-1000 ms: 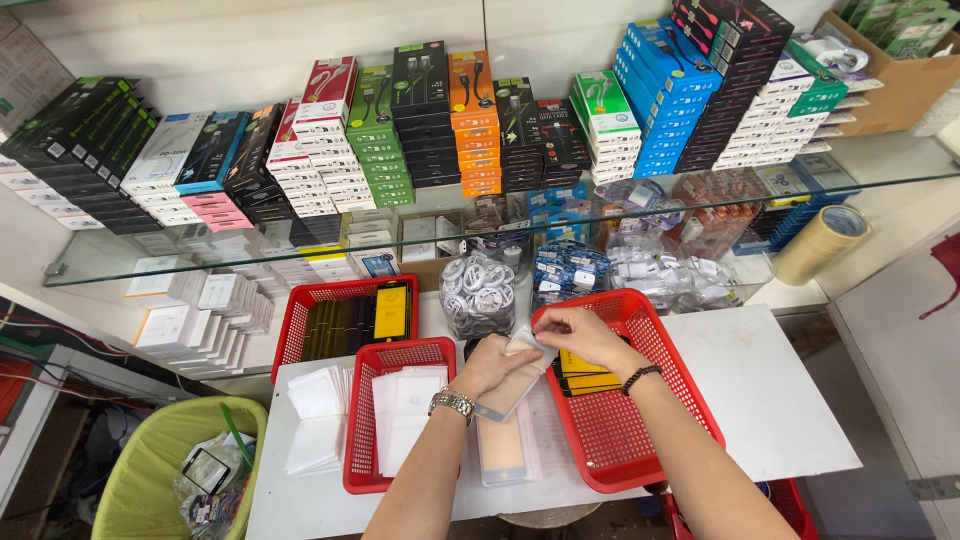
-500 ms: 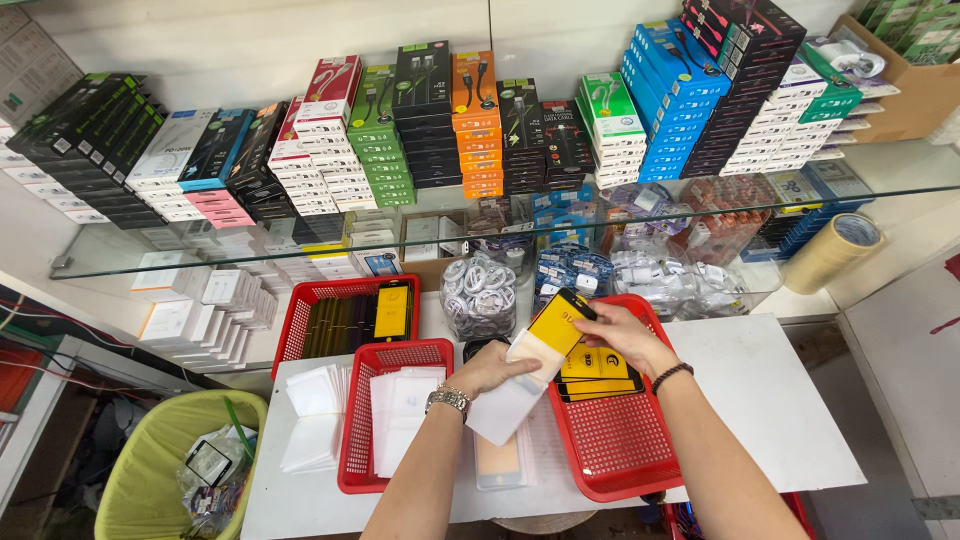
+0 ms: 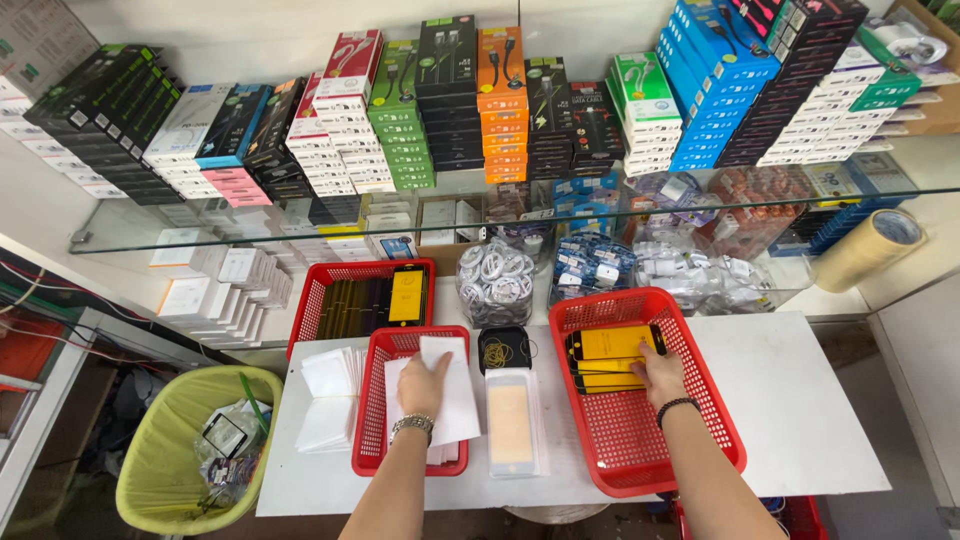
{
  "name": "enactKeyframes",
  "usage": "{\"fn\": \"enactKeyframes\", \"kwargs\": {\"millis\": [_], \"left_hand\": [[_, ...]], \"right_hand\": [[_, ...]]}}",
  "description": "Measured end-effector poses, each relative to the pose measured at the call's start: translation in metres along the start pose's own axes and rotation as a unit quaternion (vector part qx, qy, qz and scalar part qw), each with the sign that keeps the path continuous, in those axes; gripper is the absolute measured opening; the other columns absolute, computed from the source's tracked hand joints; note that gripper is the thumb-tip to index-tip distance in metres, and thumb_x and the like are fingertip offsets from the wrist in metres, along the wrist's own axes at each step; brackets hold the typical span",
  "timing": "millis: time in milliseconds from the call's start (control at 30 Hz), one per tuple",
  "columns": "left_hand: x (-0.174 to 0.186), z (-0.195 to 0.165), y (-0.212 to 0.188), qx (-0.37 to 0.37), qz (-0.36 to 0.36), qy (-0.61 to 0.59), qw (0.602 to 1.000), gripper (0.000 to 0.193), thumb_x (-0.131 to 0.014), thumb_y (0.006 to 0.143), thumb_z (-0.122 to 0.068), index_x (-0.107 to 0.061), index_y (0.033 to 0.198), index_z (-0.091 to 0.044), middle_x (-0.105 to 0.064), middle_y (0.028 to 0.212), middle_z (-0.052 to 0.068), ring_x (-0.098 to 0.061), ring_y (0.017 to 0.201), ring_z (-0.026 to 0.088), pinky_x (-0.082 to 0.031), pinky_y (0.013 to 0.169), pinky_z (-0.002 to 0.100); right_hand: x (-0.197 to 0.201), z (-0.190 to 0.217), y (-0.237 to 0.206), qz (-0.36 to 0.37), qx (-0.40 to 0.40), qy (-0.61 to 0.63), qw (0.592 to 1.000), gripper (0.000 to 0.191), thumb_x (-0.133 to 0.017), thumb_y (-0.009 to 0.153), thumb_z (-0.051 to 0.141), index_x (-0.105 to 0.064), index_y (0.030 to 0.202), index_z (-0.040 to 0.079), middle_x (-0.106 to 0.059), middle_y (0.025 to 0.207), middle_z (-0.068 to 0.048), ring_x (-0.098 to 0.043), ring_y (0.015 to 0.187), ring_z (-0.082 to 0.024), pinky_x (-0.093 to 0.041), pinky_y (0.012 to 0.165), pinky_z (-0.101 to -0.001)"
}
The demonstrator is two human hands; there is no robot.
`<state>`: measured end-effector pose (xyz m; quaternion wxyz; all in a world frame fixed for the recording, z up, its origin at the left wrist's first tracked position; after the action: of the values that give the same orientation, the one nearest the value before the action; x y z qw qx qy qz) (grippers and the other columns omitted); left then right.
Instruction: The person wipes phone screens with a white cloth and handles screen protectors at a work table, then takes boxed phone accessories from a glass display shelf and stacks them in rows on the table.
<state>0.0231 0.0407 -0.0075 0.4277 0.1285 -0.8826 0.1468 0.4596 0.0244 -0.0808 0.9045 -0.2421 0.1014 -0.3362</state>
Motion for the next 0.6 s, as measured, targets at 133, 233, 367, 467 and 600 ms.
{"fn": "enactKeyframes", "kwargs": {"millis": [133, 233, 367, 467, 600], "left_hand": [[0.019, 0.032, -0.002, 0.038, 0.03, 0.076, 0.996, 0.073, -0.074, 0.088, -0.054, -0.053, 0.138, -0.005, -0.073, 0.109, 0.022, -0.07, 0.105, 0.039, -0.055, 0.091, 0.05], [0.031, 0.045, -0.003, 0.015, 0.027, 0.098, 0.995, 0.082, -0.078, 0.083, -0.045, -0.042, 0.147, -0.008, -0.067, 0.125, 0.022, -0.066, 0.115, 0.037, -0.052, 0.1, 0.046], [0.036, 0.051, -0.01, -0.062, -0.002, 0.121, 0.991, 0.101, -0.086, 0.075, -0.033, -0.028, 0.154, -0.009, -0.04, 0.151, 0.021, -0.043, 0.137, 0.034, -0.039, 0.111, 0.045], [0.036, 0.051, -0.016, -0.1, -0.008, 0.076, 0.992, 0.097, -0.084, 0.079, -0.032, -0.027, 0.154, -0.008, -0.036, 0.155, 0.02, -0.037, 0.142, 0.035, -0.034, 0.114, 0.047], [0.04, 0.054, -0.02, -0.117, 0.0, 0.013, 0.993, 0.089, -0.08, 0.083, -0.029, -0.03, 0.153, -0.007, -0.04, 0.154, 0.019, -0.039, 0.14, 0.036, -0.034, 0.114, 0.047]], "right_hand": [[-0.036, 0.014, -0.043, -0.27, 0.332, -0.332, 0.841, 0.075, -0.094, 0.073, 0.021, -0.05, 0.12, -0.017, -0.046, 0.122, -0.045, -0.052, 0.102, -0.058, -0.053, 0.084, -0.056], [-0.089, 0.003, -0.103, -0.081, 0.438, -0.264, 0.856, 0.05, -0.073, 0.09, 0.019, -0.055, 0.131, -0.002, -0.061, 0.123, -0.023, -0.061, 0.109, -0.038, -0.049, 0.096, -0.0458], [-0.158, -0.028, -0.177, 0.197, 0.24, -0.419, 0.853, 0.066, -0.072, 0.087, 0.039, -0.052, 0.14, 0.006, -0.065, 0.12, -0.023, -0.066, 0.109, -0.035, -0.053, 0.096, -0.0459], [-0.169, -0.05, -0.215, 0.187, 0.188, -0.588, 0.764, 0.1, -0.08, 0.082, 0.054, -0.027, 0.149, 0.003, -0.045, 0.142, -0.025, -0.051, 0.127, -0.038, -0.046, 0.104, -0.0443], [-0.164, -0.081, -0.22, 0.169, 0.093, -0.644, 0.74, 0.115, -0.081, 0.081, 0.053, -0.011, 0.159, 0.005, -0.041, 0.146, -0.026, -0.049, 0.132, -0.04, -0.047, 0.107, -0.0442]]}}
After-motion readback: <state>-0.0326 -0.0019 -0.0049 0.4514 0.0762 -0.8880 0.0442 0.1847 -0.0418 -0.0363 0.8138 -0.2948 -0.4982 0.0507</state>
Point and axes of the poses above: each hand's wrist, its own y-axis towards the middle knuckle, its own x-axis out of the back of the hand, z = x × y, the point moved 2 cm from there along y, towards the middle knuckle
